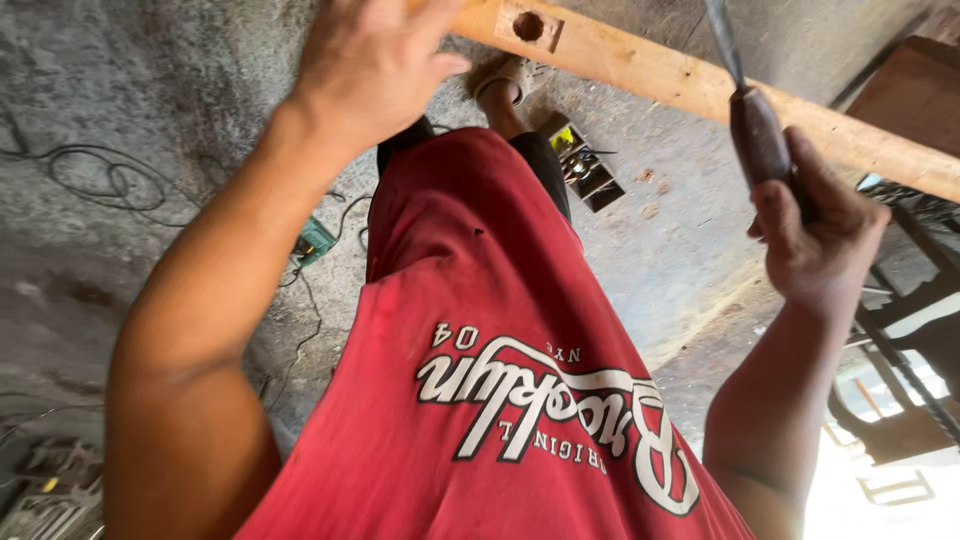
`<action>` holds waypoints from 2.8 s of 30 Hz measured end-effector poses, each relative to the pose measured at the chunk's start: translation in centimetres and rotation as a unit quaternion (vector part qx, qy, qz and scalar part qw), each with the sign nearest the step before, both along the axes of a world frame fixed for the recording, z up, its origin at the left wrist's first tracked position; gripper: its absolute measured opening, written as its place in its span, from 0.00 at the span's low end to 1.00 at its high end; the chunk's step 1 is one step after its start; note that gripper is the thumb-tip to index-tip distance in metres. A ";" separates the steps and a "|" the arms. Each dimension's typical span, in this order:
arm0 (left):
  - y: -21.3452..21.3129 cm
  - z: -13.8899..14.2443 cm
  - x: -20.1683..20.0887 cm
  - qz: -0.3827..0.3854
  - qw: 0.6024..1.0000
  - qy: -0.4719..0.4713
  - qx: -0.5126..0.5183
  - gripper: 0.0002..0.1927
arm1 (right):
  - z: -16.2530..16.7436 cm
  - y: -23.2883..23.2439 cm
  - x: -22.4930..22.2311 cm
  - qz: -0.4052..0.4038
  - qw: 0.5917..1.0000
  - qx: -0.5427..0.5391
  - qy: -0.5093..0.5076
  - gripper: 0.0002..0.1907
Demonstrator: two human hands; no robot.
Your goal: The person uses a chisel to clean a hole in a wooden frame, then applies wood filler to gaps and holes on a wooden cabinet using a putty knife. The person smooths the filler into the surface and continues working on different sections of the cabinet.
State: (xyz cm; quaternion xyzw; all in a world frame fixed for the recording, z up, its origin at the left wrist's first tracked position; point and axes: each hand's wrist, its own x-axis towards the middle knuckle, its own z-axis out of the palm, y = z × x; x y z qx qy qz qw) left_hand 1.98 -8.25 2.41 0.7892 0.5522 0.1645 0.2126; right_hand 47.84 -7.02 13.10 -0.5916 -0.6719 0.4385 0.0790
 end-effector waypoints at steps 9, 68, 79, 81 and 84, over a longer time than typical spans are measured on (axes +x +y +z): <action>0.1 -4.4 6.0 0.006 0.999 -0.014 0.035 0.19 | 0.8 -11.0 -4.6 -0.196 0.980 -0.031 -0.032 0.25; -16.5 -0.3 22.0 -0.087 0.484 -0.496 -0.716 0.13 | -14.1 -58.8 4.1 -0.722 0.669 -0.166 0.061 0.20; -14.5 -8.5 23.9 0.017 0.630 -0.328 -0.704 0.21 | -15.5 -51.1 -2.9 -0.773 0.592 -0.199 0.111 0.20; -14.2 -10.5 24.4 0.062 0.662 -0.281 -0.692 0.10 | -17.7 -48.7 -2.4 -0.757 0.613 -0.185 0.127 0.14; -14.4 -14.3 24.8 0.004 0.736 -0.179 -0.653 0.07 | -23.9 -46.1 -0.1 -0.804 0.546 -0.199 0.124 0.13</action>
